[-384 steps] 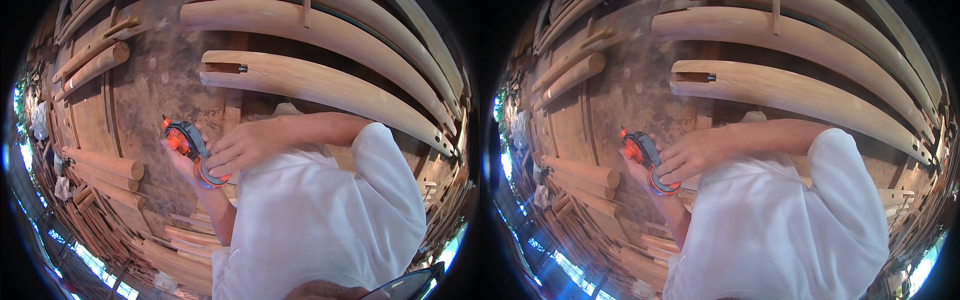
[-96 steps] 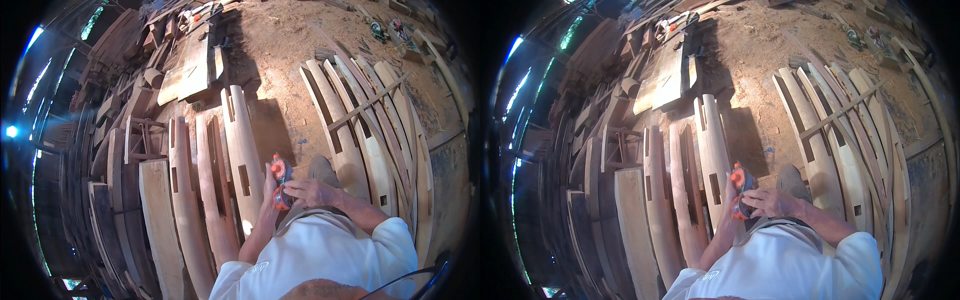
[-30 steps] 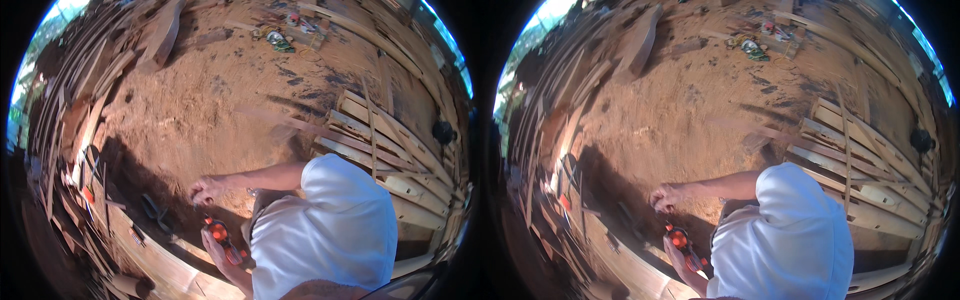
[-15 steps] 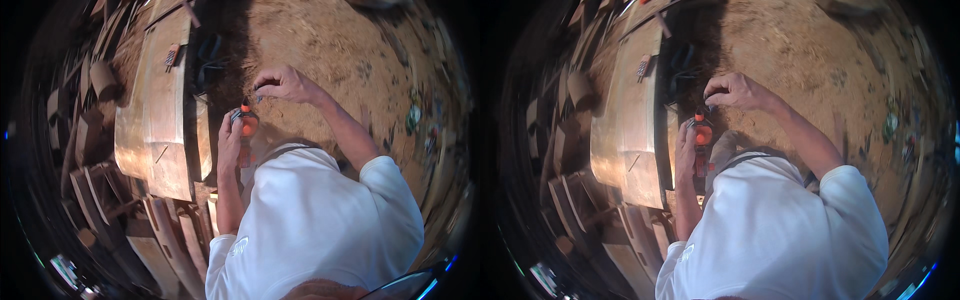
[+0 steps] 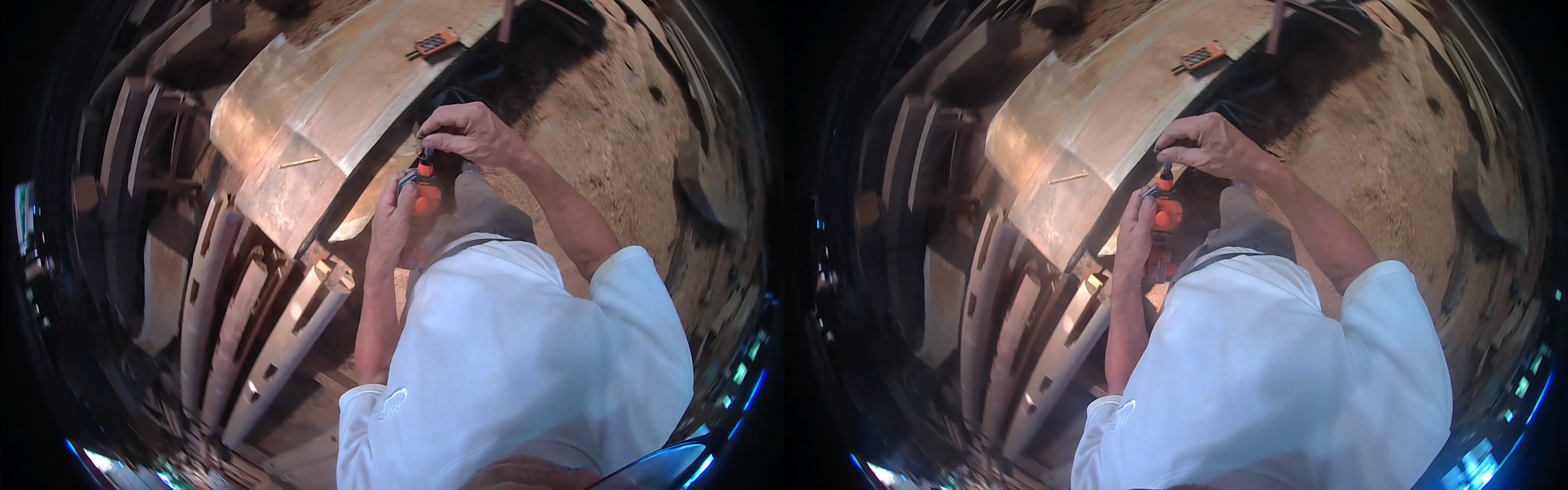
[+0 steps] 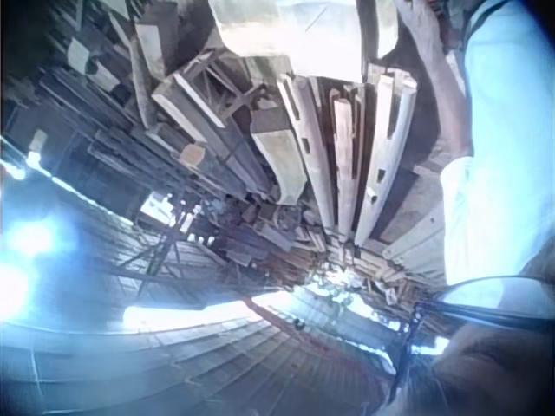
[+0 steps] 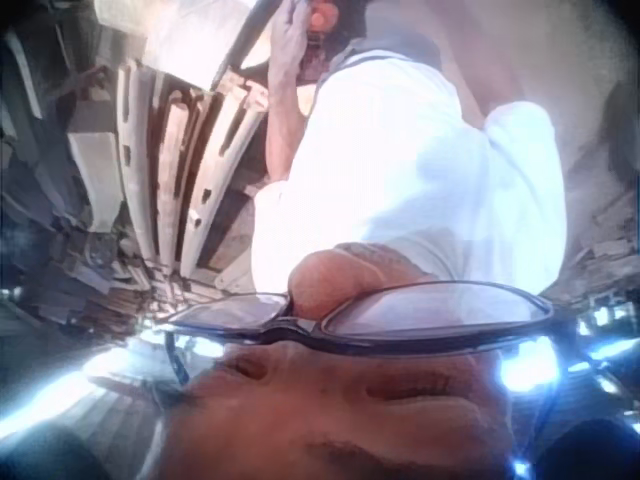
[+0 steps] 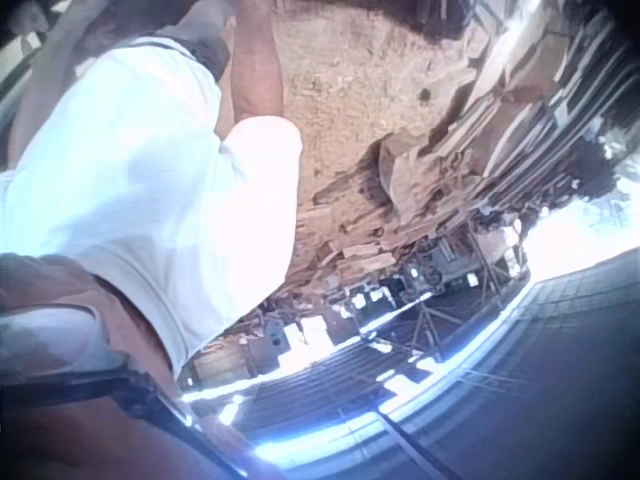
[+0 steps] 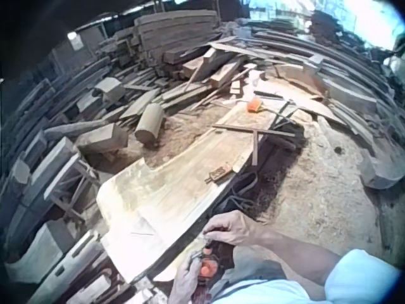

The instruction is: The person uses a tape measure and pencil to measure and mark several wooden planks and beams in a workshop. They also use a square ruler to draw straight lines on a large plank.

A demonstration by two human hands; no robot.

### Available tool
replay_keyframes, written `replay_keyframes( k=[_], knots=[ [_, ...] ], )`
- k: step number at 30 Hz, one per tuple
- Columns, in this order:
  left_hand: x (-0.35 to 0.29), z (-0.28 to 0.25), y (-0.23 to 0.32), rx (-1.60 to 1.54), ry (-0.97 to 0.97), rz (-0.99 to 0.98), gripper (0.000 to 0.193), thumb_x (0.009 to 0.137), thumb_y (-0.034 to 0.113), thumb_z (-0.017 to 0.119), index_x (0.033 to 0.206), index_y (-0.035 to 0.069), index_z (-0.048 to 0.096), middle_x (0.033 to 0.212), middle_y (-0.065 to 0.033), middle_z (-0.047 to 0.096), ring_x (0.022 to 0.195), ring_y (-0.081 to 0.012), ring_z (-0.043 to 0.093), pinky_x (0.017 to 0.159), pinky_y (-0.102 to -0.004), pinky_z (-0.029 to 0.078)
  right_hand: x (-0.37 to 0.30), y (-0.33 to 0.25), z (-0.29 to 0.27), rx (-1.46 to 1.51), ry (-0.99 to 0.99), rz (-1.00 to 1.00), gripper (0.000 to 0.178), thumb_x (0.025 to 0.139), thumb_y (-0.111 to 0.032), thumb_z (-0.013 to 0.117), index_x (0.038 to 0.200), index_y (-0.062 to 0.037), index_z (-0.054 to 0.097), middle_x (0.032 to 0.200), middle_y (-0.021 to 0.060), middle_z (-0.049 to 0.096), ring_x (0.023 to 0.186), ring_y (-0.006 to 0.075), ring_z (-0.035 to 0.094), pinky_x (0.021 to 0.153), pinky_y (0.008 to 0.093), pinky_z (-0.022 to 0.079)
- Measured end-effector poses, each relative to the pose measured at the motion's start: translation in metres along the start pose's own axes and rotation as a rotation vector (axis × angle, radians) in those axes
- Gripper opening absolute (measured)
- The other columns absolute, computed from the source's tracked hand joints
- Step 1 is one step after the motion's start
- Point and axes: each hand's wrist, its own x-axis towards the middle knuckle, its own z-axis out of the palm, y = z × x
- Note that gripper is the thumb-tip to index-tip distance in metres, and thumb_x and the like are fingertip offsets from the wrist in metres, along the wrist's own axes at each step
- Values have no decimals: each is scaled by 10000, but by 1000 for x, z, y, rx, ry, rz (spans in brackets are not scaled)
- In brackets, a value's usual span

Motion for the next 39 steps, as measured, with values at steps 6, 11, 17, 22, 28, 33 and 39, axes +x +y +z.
replay_keyframes(
  k=[6,11,17,22,28,33,39],
  knots=[
    [31,-9,-4,-191,259,-82,359,1117,315,535,1342,47,614,1152,-37,672,1021,-94,620,881,-263,528,88,35,8,211,-389,259,244,962,-211,768,1074,6,782,850,20,739,745,71,621,665,256,507],
    [83,-4,-40,-258,453,-89,371,1112,331,544,1326,35,611,1136,-38,656,999,-98,620,848,-269,536,135,93,6,316,-494,361,439,994,-262,737,1352,-12,692,953,43,755,889,125,665,799,290,545],
    [170,25,-59,-738,635,-18,428,1089,335,606,1399,42,575,1274,-78,665,1106,-167,670,896,-315,571,123,148,-19,29,-583,288,1026,889,-370,829,1677,-73,243,1544,211,470,1389,257,493,1075,378,508],
    [239,38,-76,-800,645,-115,444,1050,272,676,1404,28,563,1277,-75,651,1142,-169,654,965,-345,549,151,182,-38,34,-486,530,876,813,-357,853,1521,-28,456,1352,202,615,1237,298,632,1047,391,512],
    [258,26,-105,-408,865,-294,430,1063,388,626,1370,88,598,1071,-12,656,928,-93,627,754,-273,519,210,293,-20,133,-700,639,689,841,-207,863,1431,-79,533,1209,98,679,1098,179,650,929,355,556],
    [145,65,-197,-592,965,-426,550,1047,395,653,1417,-5,584,1029,-75,699,868,-116,631,767,-271,537,272,434,-4,-152,-721,394,723,762,-122,855,1410,-35,546,1238,125,665,1105,234,672,960,378,554],
    [-41,241,-265,-459,1351,-851,432,1048,424,636,1194,19,673,927,-47,649,820,-140,603,735,-340,513,307,507,28,-423,-972,285,689,804,-139,812,1431,-35,545,1221,137,681,1118,245,664,972,380,539]
  ],
)
